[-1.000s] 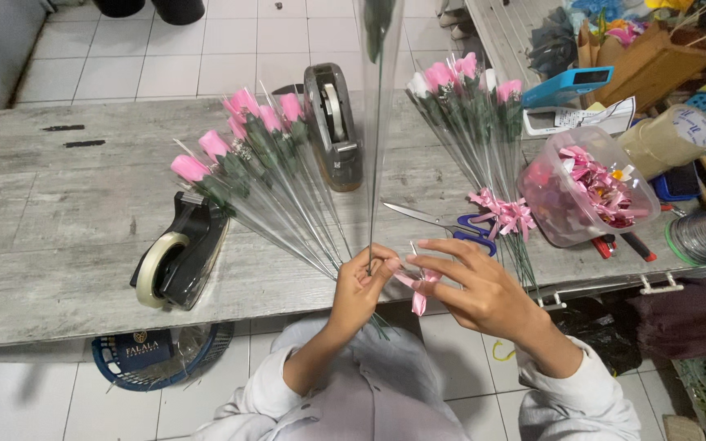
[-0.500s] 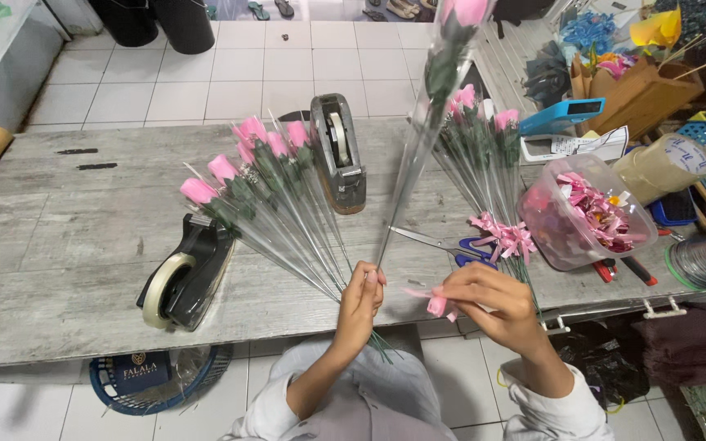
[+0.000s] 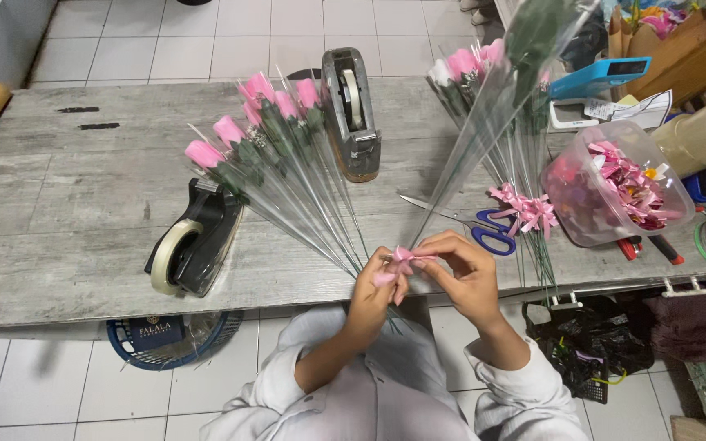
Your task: The person wraps individual pink artificial flowers in clear plastic and ties a pink ribbon around the stems. They repeat this process for several flowers, placing the finished bouquets on the table.
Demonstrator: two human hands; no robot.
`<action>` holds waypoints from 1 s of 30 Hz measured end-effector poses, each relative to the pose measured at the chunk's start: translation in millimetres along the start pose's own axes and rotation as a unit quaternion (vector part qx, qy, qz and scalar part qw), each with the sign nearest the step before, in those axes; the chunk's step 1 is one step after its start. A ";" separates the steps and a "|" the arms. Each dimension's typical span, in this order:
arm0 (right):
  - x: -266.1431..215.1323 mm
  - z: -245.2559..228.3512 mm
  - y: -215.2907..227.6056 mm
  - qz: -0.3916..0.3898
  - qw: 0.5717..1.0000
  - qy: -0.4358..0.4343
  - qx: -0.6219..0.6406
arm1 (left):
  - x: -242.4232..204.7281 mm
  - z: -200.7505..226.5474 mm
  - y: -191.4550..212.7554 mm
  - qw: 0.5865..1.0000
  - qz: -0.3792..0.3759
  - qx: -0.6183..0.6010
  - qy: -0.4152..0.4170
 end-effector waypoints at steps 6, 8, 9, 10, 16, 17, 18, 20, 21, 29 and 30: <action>-12.6 -17.5 0.2 0.059 0.987 0.110 -0.101 | 2.6 -46.9 18.2 0.997 0.019 -0.052 0.050; -11.0 -20.3 -1.1 0.061 0.987 0.115 -0.096 | 3.4 -41.6 18.8 0.999 0.010 -0.037 0.034; -10.2 -22.1 -1.3 0.063 0.987 0.119 -0.092 | 4.1 -37.5 18.1 1.000 0.001 -0.023 0.019; -9.7 -23.1 -1.8 0.063 0.987 0.120 -0.092 | 3.3 -33.6 20.4 1.000 0.001 -0.022 0.019; -6.1 -21.8 -1.3 0.046 0.990 0.106 -0.082 | 2.7 -20.6 17.3 0.999 -0.025 0.006 0.025; -4.4 -21.6 -2.9 0.037 0.991 0.097 -0.081 | 4.6 -14.9 15.3 0.999 -0.034 0.032 0.000; -2.8 -22.0 -4.4 0.028 0.993 0.087 -0.080 | 6.1 -8.9 12.8 0.997 -0.043 0.058 -0.024; -3.4 -11.7 -0.7 0.022 0.996 0.067 -0.062 | 6.6 -8.0 12.2 0.997 -0.041 0.055 -0.028; -3.4 -3.9 1.2 0.015 0.998 0.040 -0.044 | 7.1 -8.3 12.1 0.998 -0.037 0.050 -0.026; 3.5 -11.6 -5.3 0.012 0.995 0.030 -0.092 | 6.6 -17.9 21.9 0.995 0.008 0.090 -0.048; 2.2 -9.4 -5.3 0.013 0.995 0.027 -0.100 | 4.5 -11.8 23.1 0.991 0.027 0.111 -0.068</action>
Point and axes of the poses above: each hand's wrist, its own x-axis towards the middle knuckle, its own y-axis out of the back of the hand, z = x × y, the point moved 9 cm from there along x, towards the middle knuckle, and after that the axes turned 2 degrees about -x, right-handed, at the moved point
